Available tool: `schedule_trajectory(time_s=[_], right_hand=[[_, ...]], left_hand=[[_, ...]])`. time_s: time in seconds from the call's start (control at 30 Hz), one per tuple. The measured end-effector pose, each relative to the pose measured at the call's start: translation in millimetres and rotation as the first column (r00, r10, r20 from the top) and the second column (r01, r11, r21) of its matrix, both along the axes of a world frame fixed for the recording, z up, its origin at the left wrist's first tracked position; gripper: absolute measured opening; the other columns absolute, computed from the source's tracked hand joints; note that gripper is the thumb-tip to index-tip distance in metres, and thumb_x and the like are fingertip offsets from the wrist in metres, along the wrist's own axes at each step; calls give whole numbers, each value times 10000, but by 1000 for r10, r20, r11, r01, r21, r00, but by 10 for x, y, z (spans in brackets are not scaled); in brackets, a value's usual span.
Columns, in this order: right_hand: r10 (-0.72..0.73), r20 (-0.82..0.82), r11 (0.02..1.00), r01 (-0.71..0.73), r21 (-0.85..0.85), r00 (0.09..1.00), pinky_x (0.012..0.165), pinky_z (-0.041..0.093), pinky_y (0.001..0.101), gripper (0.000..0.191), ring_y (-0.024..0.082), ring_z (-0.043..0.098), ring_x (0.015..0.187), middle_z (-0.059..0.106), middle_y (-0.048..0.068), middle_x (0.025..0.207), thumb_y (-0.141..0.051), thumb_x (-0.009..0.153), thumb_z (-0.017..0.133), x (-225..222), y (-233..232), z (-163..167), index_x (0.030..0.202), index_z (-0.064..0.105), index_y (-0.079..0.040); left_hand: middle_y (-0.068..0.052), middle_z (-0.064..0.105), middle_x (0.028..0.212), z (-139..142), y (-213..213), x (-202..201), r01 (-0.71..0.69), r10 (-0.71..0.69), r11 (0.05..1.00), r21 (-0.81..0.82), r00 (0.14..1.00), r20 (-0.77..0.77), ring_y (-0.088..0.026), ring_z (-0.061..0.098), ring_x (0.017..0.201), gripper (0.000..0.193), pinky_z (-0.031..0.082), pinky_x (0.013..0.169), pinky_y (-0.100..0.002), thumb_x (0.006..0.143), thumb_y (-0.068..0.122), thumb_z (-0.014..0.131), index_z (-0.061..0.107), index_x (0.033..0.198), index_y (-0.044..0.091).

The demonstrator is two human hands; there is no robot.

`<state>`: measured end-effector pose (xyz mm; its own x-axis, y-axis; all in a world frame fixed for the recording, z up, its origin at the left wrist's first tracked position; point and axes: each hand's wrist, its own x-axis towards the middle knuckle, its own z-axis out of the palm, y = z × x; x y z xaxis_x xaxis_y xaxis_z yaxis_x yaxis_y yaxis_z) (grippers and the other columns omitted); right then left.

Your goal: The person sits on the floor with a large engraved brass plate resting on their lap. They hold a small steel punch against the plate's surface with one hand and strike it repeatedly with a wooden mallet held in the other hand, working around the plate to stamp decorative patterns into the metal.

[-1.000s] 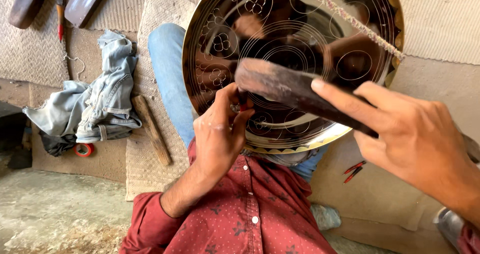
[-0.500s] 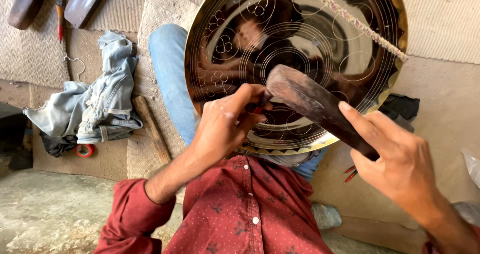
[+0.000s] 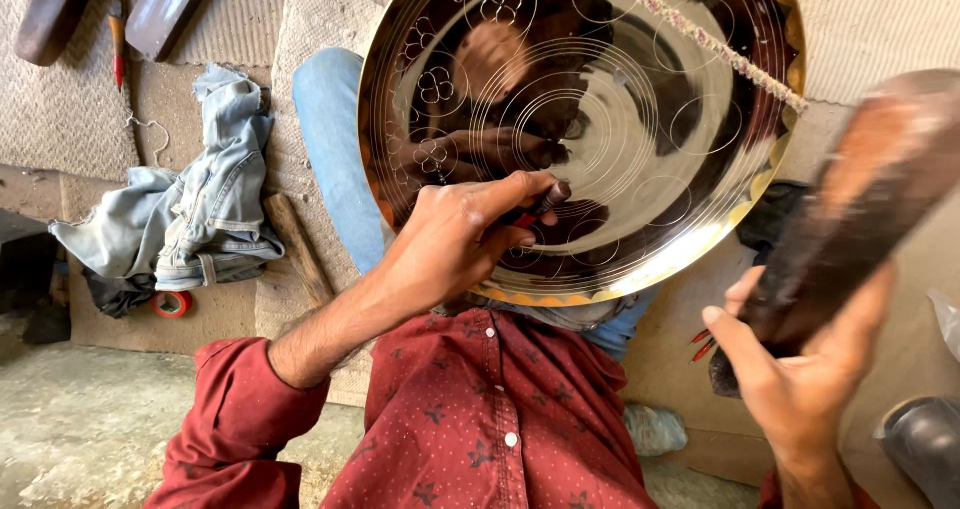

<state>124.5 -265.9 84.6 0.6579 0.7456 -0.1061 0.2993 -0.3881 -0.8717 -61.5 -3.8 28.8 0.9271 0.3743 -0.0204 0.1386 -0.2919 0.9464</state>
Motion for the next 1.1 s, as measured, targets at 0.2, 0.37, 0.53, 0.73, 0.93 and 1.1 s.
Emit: schedule_trajectory(time_s=[0.2, 0.37, 0.53, 0.73, 0.93, 1.1], right_hand=[[328, 253, 896, -214, -390, 910, 717, 556, 367, 955, 201, 658, 801, 677, 125, 948, 60, 738, 777, -65, 14, -120, 1569, 352, -142], [360, 306, 896, -234, -378, 882, 769, 554, 366, 917, 275, 690, 922, 685, 224, 1119, 83, 697, 731, -264, -193, -222, 1549, 418, -52], [102, 143, 944, -50, -326, 985, 785, 557, 349, 891, 295, 679, 932, 663, 208, 1137, 65, 731, 721, -541, -348, -353, 1556, 406, -51], [120, 275, 950, -30, -311, 954, 803, 571, 353, 862, 296, 685, 956, 679, 235, 1131, 26, 747, 747, -573, -438, -428, 1537, 408, -43], [96, 145, 956, -51, -289, 985, 763, 582, 340, 832, 210, 720, 835, 718, 132, 988, -11, 800, 743, -348, -335, -371, 1561, 407, -31], [352, 394, 911, -215, -351, 849, 717, 562, 383, 839, 268, 672, 810, 669, 164, 960, 33, 779, 740, 69, -91, -233, 1545, 417, -85]], left_hand=[[-129, 744, 1198, -73, 14, 43, 81, -81, 995, 52, 997, 10, -262, 771, 996, 525, 642, 833, -368, 842, 15, 749, 606, 1346, 52], [-110, 760, 1170, -186, 46, 167, 275, -275, 961, 16, 961, -9, -233, 789, 920, 525, 653, 747, -333, 839, 27, 748, 631, 1347, 88], [-100, 772, 1125, -220, 83, 235, 426, -426, 905, 18, 905, -2, -219, 790, 875, 540, 644, 747, -347, 820, 25, 762, 653, 1341, 117], [-83, 794, 1112, -182, 172, 238, 487, -488, 869, -88, 873, 5, -193, 799, 862, 552, 643, 709, -352, 832, -63, 700, 641, 1354, 106], [-50, 790, 1083, -41, -67, 17, -91, 78, 992, -84, 986, -150, -182, 799, 894, 439, 645, 683, -320, 876, 16, 749, 575, 1277, 59], [-67, 773, 1124, -18, -200, -66, -214, 214, 977, 3, 977, -8, -247, 779, 1030, 433, 630, 780, -337, 909, -25, 734, 554, 1297, 48]])
